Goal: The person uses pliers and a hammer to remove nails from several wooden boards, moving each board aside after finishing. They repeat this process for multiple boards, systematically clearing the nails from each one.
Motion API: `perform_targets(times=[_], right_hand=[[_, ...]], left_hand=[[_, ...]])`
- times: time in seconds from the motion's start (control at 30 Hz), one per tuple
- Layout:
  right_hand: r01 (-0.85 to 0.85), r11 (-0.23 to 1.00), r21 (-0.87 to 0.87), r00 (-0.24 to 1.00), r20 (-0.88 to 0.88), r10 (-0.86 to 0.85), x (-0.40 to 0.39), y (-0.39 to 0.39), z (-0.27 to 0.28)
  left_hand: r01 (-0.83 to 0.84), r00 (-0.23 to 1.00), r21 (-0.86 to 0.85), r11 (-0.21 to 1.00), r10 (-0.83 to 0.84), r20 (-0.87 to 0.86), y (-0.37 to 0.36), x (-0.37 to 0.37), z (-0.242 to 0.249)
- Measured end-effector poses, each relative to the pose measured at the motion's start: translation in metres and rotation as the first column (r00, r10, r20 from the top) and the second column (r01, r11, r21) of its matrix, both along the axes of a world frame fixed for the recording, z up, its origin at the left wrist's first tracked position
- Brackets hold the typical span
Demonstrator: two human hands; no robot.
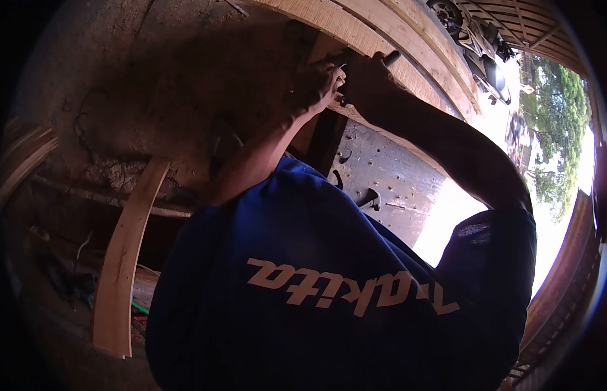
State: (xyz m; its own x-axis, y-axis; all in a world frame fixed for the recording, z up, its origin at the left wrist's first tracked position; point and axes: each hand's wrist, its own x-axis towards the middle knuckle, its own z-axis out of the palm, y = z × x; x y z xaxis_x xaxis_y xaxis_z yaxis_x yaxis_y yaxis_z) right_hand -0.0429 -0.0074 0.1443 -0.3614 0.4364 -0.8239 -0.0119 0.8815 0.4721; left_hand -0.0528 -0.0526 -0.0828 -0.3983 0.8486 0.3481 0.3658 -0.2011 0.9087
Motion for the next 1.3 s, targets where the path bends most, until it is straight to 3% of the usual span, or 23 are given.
perform_targets(times=[0.03, 0.07, 0.1, 0.13, 0.17, 0.23, 0.3, 0.33, 0.43, 0.53, 0.67, 0.8, 0.87, 1.1, 1.13, 1.17, 1.27, 1.3], right_hand=[[-0.002, 1.000, -0.005, 1.000, 0.006, 0.002, 0.004, 0.005, -0.008], [-0.063, 0.998, -0.032, 0.998, 0.025, 0.063, 0.011, 0.011, -0.012], [-0.124, 0.991, -0.057, 0.991, 0.041, 0.126, 0.016, 0.016, -0.013], [-0.133, 0.990, -0.053, 0.990, 0.042, 0.135, 0.013, 0.014, -0.004], [-0.180, 0.982, -0.055, 0.984, 0.008, 0.181, 0.013, 0.011, 0.006], [-0.230, 0.971, -0.060, 0.973, -0.023, 0.229, 0.016, 0.009, 0.018], [-0.160, 0.976, -0.148, 0.987, -0.014, 0.160, 0.026, 0.017, 0.028], [-0.300, 0.947, -0.117, 0.937, -0.220, 0.270, 0.044, 0.017, 0.035], [-0.306, 0.952, -0.009, 0.914, -0.281, 0.291, 0.068, 0.013, 0.034], [-0.272, 0.962, -0.024, 0.930, -0.264, 0.256, 0.065, 0.006, 0.039], [-0.243, 0.968, 0.057, 0.948, -0.197, 0.250, 0.066, -0.005, 0.037], [-0.264, 0.961, 0.082, 0.942, -0.195, 0.275, 0.074, -0.007, 0.036], [-0.163, 0.986, 0.042, 0.954, -0.249, 0.168, 0.083, -0.003, 0.034], [-0.126, 0.992, 0.014, 0.955, -0.271, 0.125, 0.116, 0.007, 0.036], [-0.131, 0.990, 0.059, 0.898, -0.417, 0.144, 0.150, 0.015, 0.033], [-0.136, 0.985, 0.103, 0.818, -0.549, 0.171, 0.177, 0.026, 0.033], [0.048, 0.986, 0.162, 0.918, -0.396, 0.020, 0.211, 0.032, 0.045], [0.051, 0.985, 0.165, 0.912, -0.409, 0.021, 0.204, 0.033, 0.046]], left_hand=[[-0.081, 0.972, 0.065, 0.995, 0.094, -0.217, -0.007, -0.002, 0.006], [-0.086, 0.972, 0.063, 0.994, 0.097, -0.213, -0.002, 0.004, -0.005], [0.012, 1.000, -0.007, 1.000, -0.012, 0.027, 0.011, 0.018, -0.032], [0.121, 0.958, -0.047, 0.992, -0.104, 0.267, 0.016, 0.015, -0.030], [0.111, 0.959, -0.043, 0.993, -0.096, 0.265, 0.013, 0.012, -0.029], [0.035, 0.991, -0.096, 0.995, -0.047, -0.127, -0.015, -0.010, 0.026], [0.007, 0.990, -0.088, 0.996, -0.019, -0.137, -0.013, -0.007, 0.019], [-0.014, 0.989, -0.083, 0.996, 0.002, -0.145, -0.013, -0.007, 0.020], [-0.006, 0.983, -0.125, 0.992, -0.017, -0.181, -0.013, -0.012, 0.033], [-0.018, 0.984, -0.022, 1.000, 0.014, -0.178, -0.016, -0.014, 0.032], [-0.013, 0.987, -0.090, 0.996, -0.002, -0.163, -0.013, -0.012, 0.027], [-0.068, 0.955, -0.081, 0.994, 0.041, -0.294, -0.013, -0.007, 0.014], [-0.066, 0.951, -0.077, 0.995, 0.039, -0.306, -0.014, -0.006, 0.016], [-0.099, 0.955, 0.035, 0.995, 0.104, -0.277, -0.021, -0.009, 0.027], [-0.097, 0.945, 0.065, 0.993, 0.113, -0.307, -0.021, -0.010, 0.028], [-0.107, 0.945, 0.065, 0.992, 0.122, -0.303, -0.017, -0.009, 0.027], [-0.069, 0.956, -0.037, 0.997, 0.056, -0.288, -0.009, -0.002, 0.004], [-0.014, 0.990, 0.038, 0.999, 0.019, -0.139, 0.001, -0.002, -0.011]])
